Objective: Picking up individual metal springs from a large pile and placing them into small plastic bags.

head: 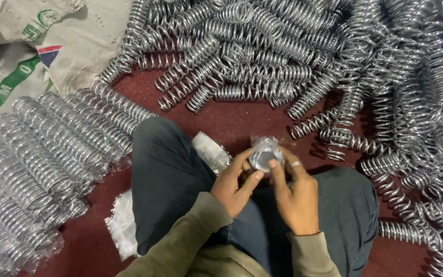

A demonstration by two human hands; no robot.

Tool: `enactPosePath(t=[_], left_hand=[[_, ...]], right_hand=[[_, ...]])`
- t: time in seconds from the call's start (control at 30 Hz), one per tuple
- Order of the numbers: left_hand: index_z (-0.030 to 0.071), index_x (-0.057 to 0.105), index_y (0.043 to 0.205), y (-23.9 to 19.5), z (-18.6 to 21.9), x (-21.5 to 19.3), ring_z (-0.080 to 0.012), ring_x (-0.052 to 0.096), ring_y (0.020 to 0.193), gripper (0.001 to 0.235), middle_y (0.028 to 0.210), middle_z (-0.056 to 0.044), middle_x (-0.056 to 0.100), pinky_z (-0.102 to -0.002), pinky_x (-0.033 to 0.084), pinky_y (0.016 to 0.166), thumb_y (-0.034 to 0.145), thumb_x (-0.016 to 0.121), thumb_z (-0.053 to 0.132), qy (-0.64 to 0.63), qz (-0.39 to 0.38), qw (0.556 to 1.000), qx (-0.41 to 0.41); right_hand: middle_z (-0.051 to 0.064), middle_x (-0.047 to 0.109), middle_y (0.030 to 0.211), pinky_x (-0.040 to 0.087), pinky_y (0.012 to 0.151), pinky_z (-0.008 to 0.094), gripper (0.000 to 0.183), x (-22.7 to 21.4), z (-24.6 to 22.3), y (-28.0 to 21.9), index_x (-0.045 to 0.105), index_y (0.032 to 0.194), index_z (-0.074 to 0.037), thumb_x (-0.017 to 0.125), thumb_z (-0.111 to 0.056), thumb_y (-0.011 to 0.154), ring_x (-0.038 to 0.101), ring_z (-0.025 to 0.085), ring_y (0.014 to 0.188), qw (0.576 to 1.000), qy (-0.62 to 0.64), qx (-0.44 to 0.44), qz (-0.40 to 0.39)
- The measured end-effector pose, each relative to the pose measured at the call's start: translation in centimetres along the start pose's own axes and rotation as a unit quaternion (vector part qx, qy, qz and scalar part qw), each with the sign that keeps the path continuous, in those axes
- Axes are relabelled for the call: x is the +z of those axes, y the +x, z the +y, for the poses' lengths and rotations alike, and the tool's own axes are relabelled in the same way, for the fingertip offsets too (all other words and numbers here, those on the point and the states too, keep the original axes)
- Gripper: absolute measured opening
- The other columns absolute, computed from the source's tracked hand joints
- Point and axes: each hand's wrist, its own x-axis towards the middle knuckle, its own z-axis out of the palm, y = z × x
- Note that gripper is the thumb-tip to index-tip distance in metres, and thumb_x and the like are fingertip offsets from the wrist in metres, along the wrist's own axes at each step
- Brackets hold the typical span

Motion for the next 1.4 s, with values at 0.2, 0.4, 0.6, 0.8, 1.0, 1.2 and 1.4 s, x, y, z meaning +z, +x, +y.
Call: enactPosePath(t=[0.2,0.4,0.6,0.8,1.0,1.2,1.4], left_hand=[[0.016,0.063,0.122,2.1,2.7,0.3,-0.0120,0.067,0.074,0.033,0.094,0.003,0.070,-0.029,0.056,0.072,0.096,0.061,0.037,-0.043,0.100,0.993,-0.036],[0.018,0.059,0.091,3.8,2.5,0.2,-0.0125,0.059,0.074,0.023,0.082,0.006,0.065,-0.033,0.048,0.069,0.097,0.060,0.040,0.022,0.117,0.993,-0.013],[0.018,0.053,0.088,1.9,7.2,-1.7,-0.0138,0.058,0.071,0.026,0.078,0.005,0.059,-0.035,0.046,0.069,0.102,0.047,0.039,0.074,0.095,0.992,0.025],[0.016,0.054,0.089,-0.5,7.3,-2.0,-0.0145,0.053,0.063,0.020,0.078,0.002,0.056,-0.034,0.045,0.061,0.104,0.052,0.029,0.073,0.111,0.977,0.170],[0.011,0.048,0.136,1.6,2.2,-0.7,-0.0318,0.056,0.126,0.061,0.138,-0.010,0.057,-0.046,0.040,0.106,0.085,0.072,0.036,0.119,-0.022,0.963,0.241],[0.012,0.063,0.101,2.2,1.1,2.6,-0.0294,0.065,0.092,0.007,0.101,-0.004,0.065,-0.044,0.043,0.084,0.096,0.060,0.008,0.046,0.043,0.944,0.324],[0.020,0.041,0.134,-1.8,-0.3,4.9,-0.0379,0.056,0.118,0.039,0.137,-0.012,0.049,-0.056,0.042,0.107,0.102,0.061,0.027,0.081,-0.048,0.951,0.296]], right_hand=[[0.005,0.079,0.104,0.054,0.082,0.027,0.022,-0.8,-0.5,1.8,0.073,0.114,-0.009,0.062,-0.023,0.100,0.072,0.012,0.091,0.987,0.141,-0.005,0.077],[-0.001,0.063,0.079,0.045,0.067,0.026,0.013,-0.7,0.2,1.5,0.065,0.111,-0.010,0.061,-0.021,0.105,0.054,0.008,0.068,0.983,0.137,-0.031,0.117],[-0.003,0.052,0.072,0.033,0.051,0.025,0.012,-2.9,-2.2,0.0,0.052,0.106,-0.011,0.061,-0.017,0.104,0.044,0.006,0.057,0.986,0.107,-0.061,0.109],[0.000,0.047,0.072,0.043,0.062,0.028,0.012,-4.2,-2.4,-0.8,0.050,0.104,-0.010,0.061,-0.015,0.104,0.049,0.010,0.065,0.981,0.136,-0.058,0.125],[0.005,0.073,0.103,0.053,0.062,0.032,0.013,-2.9,-1.4,-1.1,0.058,0.110,-0.011,0.060,-0.021,0.102,0.074,0.018,0.094,0.990,0.012,-0.122,0.062],[0.007,0.066,0.109,0.040,0.098,0.042,0.029,-3.2,-1.4,-1.7,0.065,0.119,-0.007,0.071,-0.014,0.092,0.057,0.030,0.101,0.953,-0.105,-0.273,0.082],[0.001,0.067,0.130,0.049,0.096,0.047,0.060,-3.2,1.2,1.5,0.059,0.133,-0.030,0.062,-0.024,0.074,0.068,0.029,0.117,0.942,-0.242,0.117,-0.203]])
